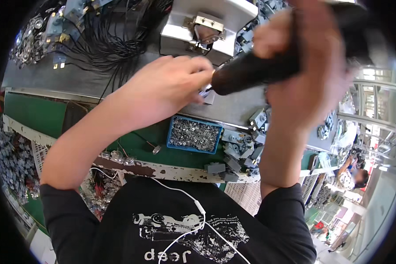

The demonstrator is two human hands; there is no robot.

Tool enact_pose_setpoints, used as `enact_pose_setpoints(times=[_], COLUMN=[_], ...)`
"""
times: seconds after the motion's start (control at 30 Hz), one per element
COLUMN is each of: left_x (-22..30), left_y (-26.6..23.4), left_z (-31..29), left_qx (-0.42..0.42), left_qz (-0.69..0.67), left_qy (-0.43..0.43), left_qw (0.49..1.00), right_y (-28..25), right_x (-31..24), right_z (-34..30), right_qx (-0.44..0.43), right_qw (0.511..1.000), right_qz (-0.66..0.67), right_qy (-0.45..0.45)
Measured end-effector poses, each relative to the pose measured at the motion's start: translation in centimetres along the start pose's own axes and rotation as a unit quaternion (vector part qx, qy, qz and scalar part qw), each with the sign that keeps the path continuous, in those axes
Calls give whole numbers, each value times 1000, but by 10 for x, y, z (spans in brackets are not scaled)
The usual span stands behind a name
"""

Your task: Assembling small electronic components onto a base using an electric screwdriver at a factory workstation.

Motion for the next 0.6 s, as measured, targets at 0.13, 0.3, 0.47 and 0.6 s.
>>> enact_pose_setpoints(times=[0.13,0.3,0.47,0.6], left_x=[2,8,1,-83], left_y=[-7,-12,-125,-209], left_z=[-2,-11,6,-15], left_qx=[-11,0,359,256], left_qz=[-43,12,226,388], left_qy=[-23,3,41,-22], left_qw=[999,1000,905,885], right_y=[-25,-21,-107,-94], right_x=[-31,7,33,113], right_z=[5,24,13,-3], right_qx=[51,-81,14,-264], right_qw=[999,982,939,832], right_qz=[8,-89,-112,-479], right_qy=[-2,-145,-324,-91])
Point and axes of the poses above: each hand's wrist, its own z-axis towards the middle knuckle, its own y-axis out of the palm, x = y × z, the point moved 5 cm from there along z, towards the middle knuckle, and after that the axes turned 8 degrees about x, right-handed, at the moved point
